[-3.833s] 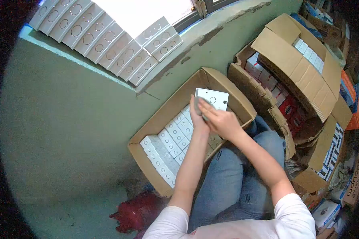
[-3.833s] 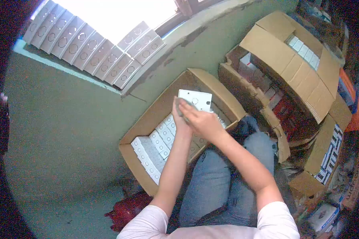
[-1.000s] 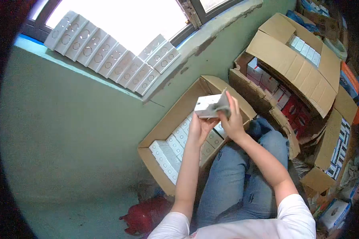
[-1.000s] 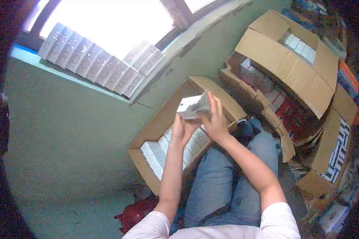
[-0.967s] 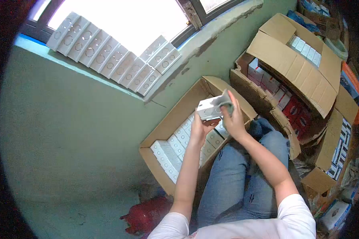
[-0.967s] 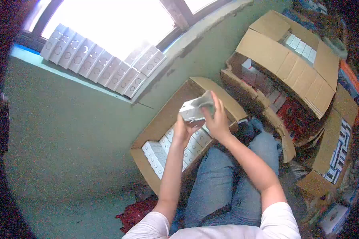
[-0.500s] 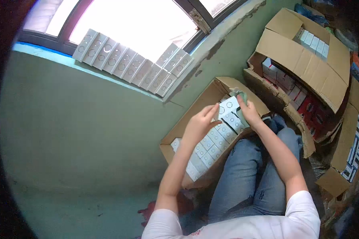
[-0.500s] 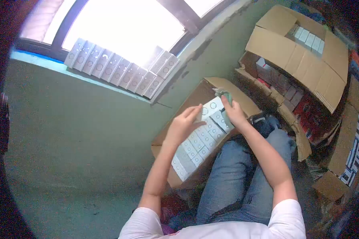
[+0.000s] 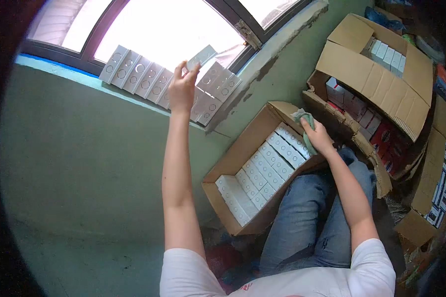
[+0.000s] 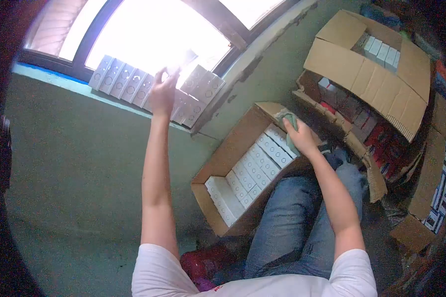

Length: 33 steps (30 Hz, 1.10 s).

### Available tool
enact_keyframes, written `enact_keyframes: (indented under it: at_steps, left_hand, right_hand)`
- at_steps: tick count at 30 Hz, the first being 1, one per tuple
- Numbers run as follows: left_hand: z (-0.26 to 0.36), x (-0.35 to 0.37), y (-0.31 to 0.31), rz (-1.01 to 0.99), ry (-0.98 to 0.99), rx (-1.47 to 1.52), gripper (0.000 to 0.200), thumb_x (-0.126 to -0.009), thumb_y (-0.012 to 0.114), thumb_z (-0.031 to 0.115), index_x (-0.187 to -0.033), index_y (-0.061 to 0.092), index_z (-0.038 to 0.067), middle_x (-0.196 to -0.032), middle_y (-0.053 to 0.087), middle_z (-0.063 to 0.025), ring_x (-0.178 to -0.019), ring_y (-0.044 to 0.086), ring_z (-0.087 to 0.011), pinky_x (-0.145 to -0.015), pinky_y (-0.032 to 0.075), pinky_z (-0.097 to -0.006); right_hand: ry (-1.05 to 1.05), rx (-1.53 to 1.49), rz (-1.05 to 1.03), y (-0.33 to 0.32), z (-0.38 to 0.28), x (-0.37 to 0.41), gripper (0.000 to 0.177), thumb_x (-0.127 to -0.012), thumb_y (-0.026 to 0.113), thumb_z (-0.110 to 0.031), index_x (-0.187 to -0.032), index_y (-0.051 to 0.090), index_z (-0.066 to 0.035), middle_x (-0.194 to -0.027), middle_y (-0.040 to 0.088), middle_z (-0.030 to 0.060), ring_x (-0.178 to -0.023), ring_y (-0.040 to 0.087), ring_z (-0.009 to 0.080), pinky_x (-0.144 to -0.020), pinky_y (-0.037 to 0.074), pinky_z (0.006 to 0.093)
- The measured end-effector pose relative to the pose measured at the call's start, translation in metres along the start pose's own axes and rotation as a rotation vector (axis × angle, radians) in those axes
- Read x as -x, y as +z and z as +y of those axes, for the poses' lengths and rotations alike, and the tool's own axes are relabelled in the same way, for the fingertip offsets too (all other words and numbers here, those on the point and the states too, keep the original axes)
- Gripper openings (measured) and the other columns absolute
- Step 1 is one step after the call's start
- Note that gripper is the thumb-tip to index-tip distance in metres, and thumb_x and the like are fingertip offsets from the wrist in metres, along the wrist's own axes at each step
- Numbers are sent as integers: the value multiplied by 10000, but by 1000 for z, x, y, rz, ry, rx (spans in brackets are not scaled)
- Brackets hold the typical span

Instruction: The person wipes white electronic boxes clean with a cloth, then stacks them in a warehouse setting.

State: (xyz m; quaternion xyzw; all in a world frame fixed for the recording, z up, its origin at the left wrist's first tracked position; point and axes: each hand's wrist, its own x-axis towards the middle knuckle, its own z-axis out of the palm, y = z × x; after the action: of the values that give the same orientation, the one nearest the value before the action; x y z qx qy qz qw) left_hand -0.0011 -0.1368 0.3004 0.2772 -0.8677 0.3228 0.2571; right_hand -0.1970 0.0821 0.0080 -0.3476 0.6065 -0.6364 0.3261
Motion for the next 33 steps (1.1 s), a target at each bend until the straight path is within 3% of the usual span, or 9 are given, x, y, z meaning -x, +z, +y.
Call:
enact_keyframes:
  at_steps: [4, 7, 10, 13, 17, 22, 25, 28, 33]
  left_hand:
    - [-8, 4, 15, -69, 80, -150, 284, -866, 636, 211, -1144, 661, 262, -1204, 608, -93, -975, 665, -250, -710, 582, -337]
    - [-4, 13, 19, -30, 21, -50, 262, -867, 628, 230, -1126, 657, 254, -1221, 606, -75, -1054, 639, -235, -840, 551, -371]
    - [-9, 18, 25, 38, 154, -169, 181, -867, 624, 259, -1043, 658, 231, -1231, 608, -40, -1128, 607, -208, -1039, 413, -437]
    - [-12, 22, 31, 32, 177, -246, 98, -880, 607, 262, -947, 635, 197, -1221, 614, -9, -1174, 578, -191, -1144, 239, -470]
    - [-12, 22, 35, 36, 169, -305, 50, -873, 587, 196, -901, 614, 164, -1213, 617, -6, -1228, 535, -207, -1154, 206, -481]
    - [5, 13, 24, -99, 107, -426, 81, -844, 580, 140, -905, 630, 160, -1210, 615, -10, -1292, 469, -237, -1157, 162, -522]
    - [14, 7, 21, -156, 76, -558, 104, -835, 611, 175, -930, 651, 162, -1205, 612, -7, -1301, 453, -251, -1156, 138, -536]
    - [41, 6, 3, 16, 68, -398, 136, -847, 631, 232, -956, 671, 160, -1200, 612, -29, -1300, 448, -259, -1144, 157, -548]
    - [115, 23, -103, 364, 96, 390, 227, -841, 685, 203, -1063, 677, 153, -1252, 577, -101, -1222, 523, -295, -1065, 334, -541]
  right_hand:
    - [155, -14, -121, -11, 9, -9, 562, -929, 517, -506, -1169, 615, -7, -1017, 673, 124, -935, 612, 183, -876, 459, 330]
    - [174, -60, -138, -11, 13, -11, 557, -929, 519, -509, -1175, 615, -18, -978, 668, 90, -872, 601, 165, -834, 467, 324]
    - [168, -113, -141, -11, 11, -8, 540, -930, 529, -494, -1173, 613, -19, -942, 660, 67, -818, 584, 147, -794, 469, 313]
    - [173, -112, -154, -11, 12, -11, 518, -933, 535, -475, -1167, 614, -19, -939, 660, 63, -806, 582, 139, -780, 471, 304]
    - [183, -90, -138, -12, 10, -9, 504, -938, 538, -460, -1156, 616, -12, -977, 661, 67, -839, 584, 136, -796, 469, 299]
    - [211, -129, -158, -14, 1, -7, 515, -938, 544, -456, -1159, 612, 4, -1038, 653, 73, -900, 579, 138, -831, 461, 298]
    - [207, -129, -158, -13, 3, -7, 518, -938, 544, -458, -1154, 613, 7, -1044, 653, 75, -910, 579, 140, -838, 460, 299]
    - [209, -120, -156, -14, 4, -8, 516, -936, 547, -457, -1142, 614, 11, -1041, 654, 78, -913, 581, 143, -842, 459, 301]
    - [244, -119, -160, -13, 4, -9, 515, -927, 561, -459, -1129, 617, 12, -1039, 654, 87, -930, 587, 153, -857, 458, 307]
